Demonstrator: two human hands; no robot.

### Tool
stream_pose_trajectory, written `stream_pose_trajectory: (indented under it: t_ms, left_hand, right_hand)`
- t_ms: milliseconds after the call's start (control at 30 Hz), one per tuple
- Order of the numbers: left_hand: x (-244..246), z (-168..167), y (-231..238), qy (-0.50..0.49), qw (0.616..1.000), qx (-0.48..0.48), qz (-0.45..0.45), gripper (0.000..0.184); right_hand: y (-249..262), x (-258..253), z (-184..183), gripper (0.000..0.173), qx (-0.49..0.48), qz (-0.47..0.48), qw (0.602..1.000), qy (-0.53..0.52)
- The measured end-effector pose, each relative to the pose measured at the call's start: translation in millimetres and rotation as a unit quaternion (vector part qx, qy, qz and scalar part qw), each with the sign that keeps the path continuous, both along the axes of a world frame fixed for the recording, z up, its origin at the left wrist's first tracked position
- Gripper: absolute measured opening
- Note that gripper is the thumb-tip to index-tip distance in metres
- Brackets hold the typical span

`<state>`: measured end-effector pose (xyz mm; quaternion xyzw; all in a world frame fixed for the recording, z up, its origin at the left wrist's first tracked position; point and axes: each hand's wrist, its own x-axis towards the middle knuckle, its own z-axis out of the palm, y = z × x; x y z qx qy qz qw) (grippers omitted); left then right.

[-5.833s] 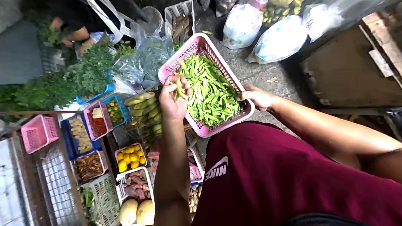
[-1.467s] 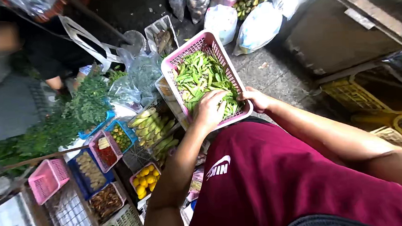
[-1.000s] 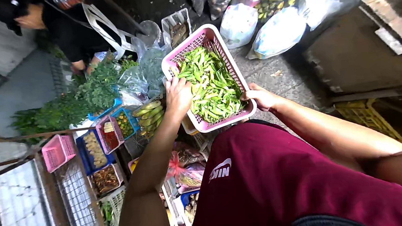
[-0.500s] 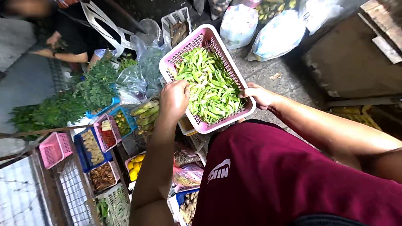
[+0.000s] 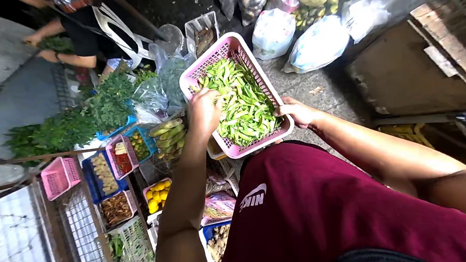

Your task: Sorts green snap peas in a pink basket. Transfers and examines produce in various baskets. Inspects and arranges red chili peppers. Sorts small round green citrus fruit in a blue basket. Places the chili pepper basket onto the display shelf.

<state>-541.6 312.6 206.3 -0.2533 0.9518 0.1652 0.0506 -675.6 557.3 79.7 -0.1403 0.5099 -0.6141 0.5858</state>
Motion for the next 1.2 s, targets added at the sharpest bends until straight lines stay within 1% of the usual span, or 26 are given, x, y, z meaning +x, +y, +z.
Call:
stream_pose_trajectory:
  t_ms: [100,133,233,333,433,567,700,767,833,900,1000,1067,1133,1200]
  left_hand:
    - [-18.0,-25.6,15.6,-0.087,0.996,-0.013,-0.005,0.032]
    - [-24.2,-35.1,20.4,-0.101,0.995,-0.021,0.000,0.034]
    - [-38.0,-47.9,28.0,-0.123,0.992,-0.028,0.026,0.032]
    - [-39.7,-46.8,24.4,-0.123,0.992,-0.015,0.000,0.027]
    - [-28.6,-30.3,16.4,-0.088,0.996,0.029,-0.002,0.023]
    - [-18.5,-4.6,9.4,-0.030,0.996,0.069,0.052,0.017]
    - [-22.9,-3.9,10.4,-0.014,0.992,0.091,0.085,0.018]
    - [-24.1,-7.9,12.9,-0.033,0.992,0.092,0.074,0.027]
    - [-19.6,-11.3,12.2,-0.029,0.992,0.101,0.068,0.033]
    - [-10.5,-7.0,7.6,0.016,0.988,0.126,0.086,0.034]
    - [3.1,3.4,2.0,0.084,0.980,0.143,0.109,0.026]
    - [4.1,2.1,3.6,0.062,0.988,0.118,0.076,0.024]
    - [-0.9,-9.1,9.9,-0.008,0.997,0.080,0.014,0.026]
    - [-9.5,-24.9,16.2,-0.087,0.996,0.016,-0.032,0.028]
  right_hand:
    - [-1.6,-0.2,1.1,0.040,-0.005,0.005,1.000,0.004]
    - [-2.0,-0.9,1.6,0.041,-0.004,0.004,1.000,0.005]
    - [-3.1,-0.4,1.0,0.042,0.002,-0.002,1.000,0.009]
    - [-1.5,0.1,0.1,0.044,0.001,-0.005,1.000,0.005]
    - [-0.5,-1.5,4.0,0.045,-0.007,-0.002,1.000,-0.011]
    - [0.4,-4.2,-5.2,0.044,-0.015,0.000,1.000,-0.005]
    - [2.3,-5.3,0.1,0.044,-0.004,0.007,1.000,-0.005]
    - [3.8,-5.4,-1.3,0.043,-0.010,0.007,1.000,-0.007]
    - [4.7,-5.0,-3.8,0.043,-0.017,0.005,1.000,-0.012]
    - [5.6,-5.3,-4.5,0.042,-0.024,0.002,1.000,-0.018]
    - [6.3,-5.1,4.4,0.043,-0.013,0.006,1.000,-0.022]
    - [6.7,-5.1,7.2,0.041,-0.011,0.006,1.000,-0.021]
    - [6.7,-3.3,8.6,0.039,-0.003,0.007,1.000,-0.015]
    - [6.4,-3.2,9.7,0.041,0.001,0.011,1.000,-0.008]
